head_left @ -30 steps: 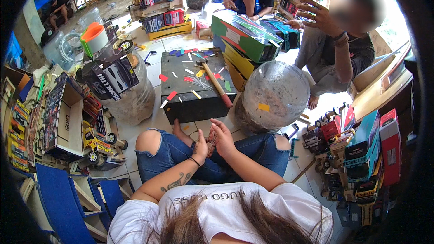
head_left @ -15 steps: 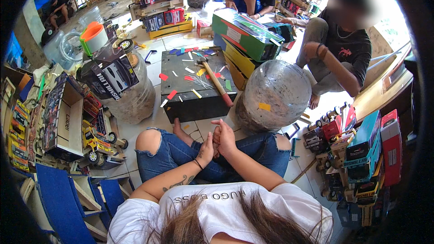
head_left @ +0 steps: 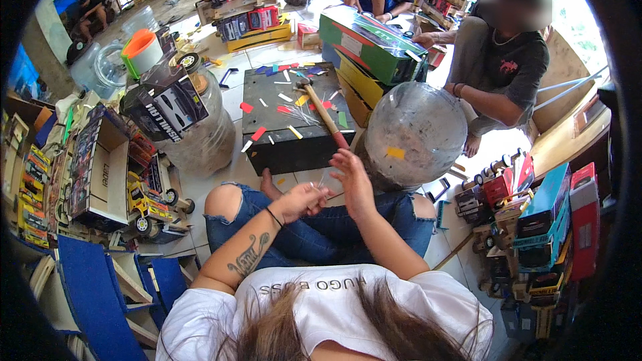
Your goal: The person sits on the floor and repeatedly hammers small nails into wooden pieces using a hammer. They pick up nails and wood pieces, position them, and strike them with the hammer.
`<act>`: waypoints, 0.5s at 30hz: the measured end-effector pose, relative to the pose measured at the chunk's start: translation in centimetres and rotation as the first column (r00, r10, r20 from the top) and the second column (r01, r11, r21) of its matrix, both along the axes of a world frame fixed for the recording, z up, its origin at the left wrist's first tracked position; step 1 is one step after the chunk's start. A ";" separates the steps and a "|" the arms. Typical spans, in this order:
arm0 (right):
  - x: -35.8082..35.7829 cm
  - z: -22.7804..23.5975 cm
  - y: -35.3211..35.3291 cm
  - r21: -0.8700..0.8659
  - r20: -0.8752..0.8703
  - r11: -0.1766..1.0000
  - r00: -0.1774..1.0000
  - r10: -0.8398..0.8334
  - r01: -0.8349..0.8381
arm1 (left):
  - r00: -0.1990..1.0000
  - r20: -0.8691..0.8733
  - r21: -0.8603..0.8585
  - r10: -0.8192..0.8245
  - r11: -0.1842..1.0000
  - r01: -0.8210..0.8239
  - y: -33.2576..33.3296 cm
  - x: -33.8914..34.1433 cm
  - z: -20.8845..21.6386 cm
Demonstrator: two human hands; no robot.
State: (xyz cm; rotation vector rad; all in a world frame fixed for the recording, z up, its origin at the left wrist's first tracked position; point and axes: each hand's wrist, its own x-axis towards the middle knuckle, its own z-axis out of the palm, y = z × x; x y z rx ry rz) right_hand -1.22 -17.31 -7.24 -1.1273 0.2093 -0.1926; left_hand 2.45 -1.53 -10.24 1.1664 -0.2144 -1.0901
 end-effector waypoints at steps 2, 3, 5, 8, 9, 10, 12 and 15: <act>-0.5 0.0 -1.2 -0.070 0.024 0.995 0.997 -0.072 0.073 | 0.986 0.027 0.030 0.163 0.986 -0.164 1.1 2.5 0.7; -0.8 -0.1 -1.8 -0.036 0.000 0.998 0.998 -0.059 0.059 | 0.964 -0.004 -0.024 0.264 0.964 -0.264 1.6 4.0 1.1; -1.3 -0.7 -2.4 -0.012 -0.090 0.999 0.995 -0.036 0.035 | 0.909 -0.053 -0.048 0.414 0.908 -0.416 2.8 7.5 2.1; -1.6 -2.2 -1.9 0.012 -0.155 1.000 0.988 0.025 -0.023 | 0.823 0.025 -0.011 0.568 0.823 -0.567 3.8 13.3 3.5; -1.6 -2.7 -1.5 0.010 -0.183 0.999 0.982 0.041 -0.040 | 0.796 0.091 0.046 0.598 0.796 -0.604 3.8 15.1 3.7; -1.6 -3.3 -1.1 0.010 -0.199 0.997 0.977 0.080 -0.080 | 0.771 0.170 0.067 0.614 0.773 -0.631 3.9 16.9 3.9; -1.7 -4.1 -0.4 -0.045 -0.179 0.983 0.970 0.167 -0.178 | 0.772 0.204 0.195 0.602 0.748 -0.635 4.0 20.4 3.8; -1.6 -5.1 0.2 -0.101 -0.247 0.959 0.941 0.233 -0.264 | 0.835 0.158 0.355 0.527 0.759 -0.546 4.1 24.5 3.2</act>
